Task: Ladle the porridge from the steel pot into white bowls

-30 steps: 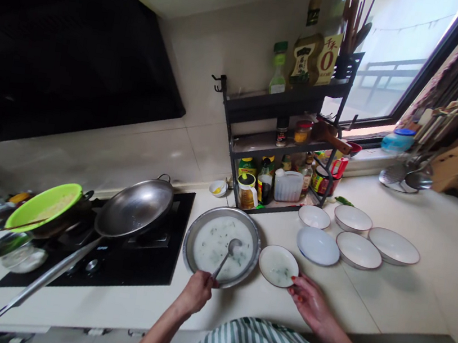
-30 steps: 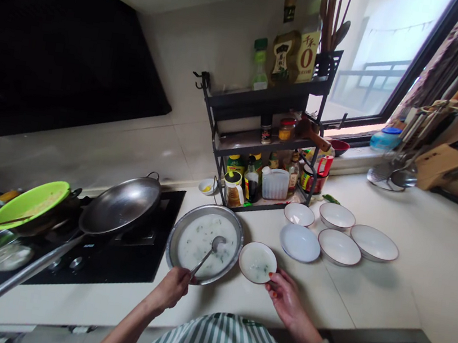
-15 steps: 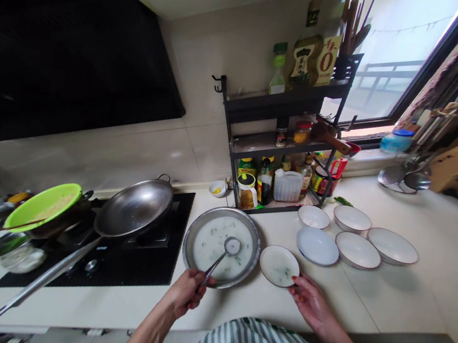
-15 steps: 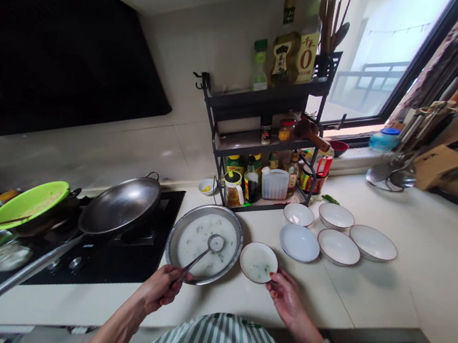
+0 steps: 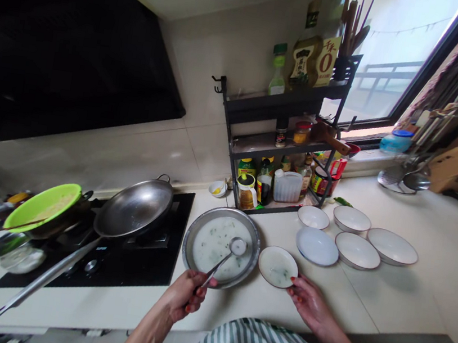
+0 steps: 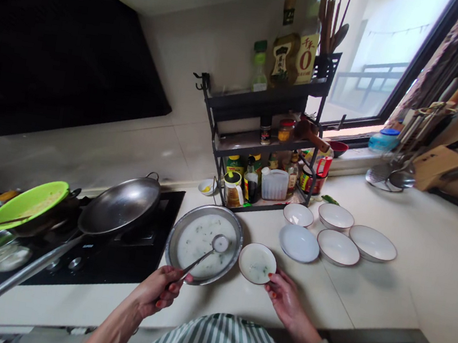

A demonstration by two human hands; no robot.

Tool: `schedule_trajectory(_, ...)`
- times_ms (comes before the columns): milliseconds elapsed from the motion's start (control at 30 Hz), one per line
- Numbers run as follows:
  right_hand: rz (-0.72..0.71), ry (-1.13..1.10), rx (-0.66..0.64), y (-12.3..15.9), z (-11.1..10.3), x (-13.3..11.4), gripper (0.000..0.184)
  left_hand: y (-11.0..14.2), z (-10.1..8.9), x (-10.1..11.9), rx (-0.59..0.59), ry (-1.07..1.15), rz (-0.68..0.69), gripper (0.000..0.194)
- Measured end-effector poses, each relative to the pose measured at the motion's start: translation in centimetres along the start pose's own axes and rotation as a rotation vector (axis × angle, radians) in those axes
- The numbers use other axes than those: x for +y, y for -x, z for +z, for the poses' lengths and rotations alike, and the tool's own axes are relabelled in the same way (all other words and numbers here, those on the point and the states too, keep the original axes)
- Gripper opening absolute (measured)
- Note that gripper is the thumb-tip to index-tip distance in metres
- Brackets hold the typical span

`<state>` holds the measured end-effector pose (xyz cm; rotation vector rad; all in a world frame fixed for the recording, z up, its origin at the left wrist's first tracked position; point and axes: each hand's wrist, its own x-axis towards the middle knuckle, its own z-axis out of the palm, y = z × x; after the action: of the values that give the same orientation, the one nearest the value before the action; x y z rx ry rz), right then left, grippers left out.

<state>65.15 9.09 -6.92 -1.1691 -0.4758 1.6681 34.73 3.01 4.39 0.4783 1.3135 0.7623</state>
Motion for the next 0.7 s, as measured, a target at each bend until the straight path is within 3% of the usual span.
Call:
schedule_trajectory(433,-0.012,0.003,0.014,0.1,0.3,0.0,0.028,1.6,1.7,0.6,-0.089,-0.094,0.055,0.041)
schedule_trajectory(600,-0.01,-0.033,0.014,0.0,0.6,-0.1,0.029,1.5,3.0,0.2,-0.14,-0.258,0.103,0.049)
schedule_trajectory(700,0.009,-0.055,0.009,0.1,0.9,-0.2,0.03,1.1,3.6,-0.3,-0.11,-0.48,0.181,0.045)
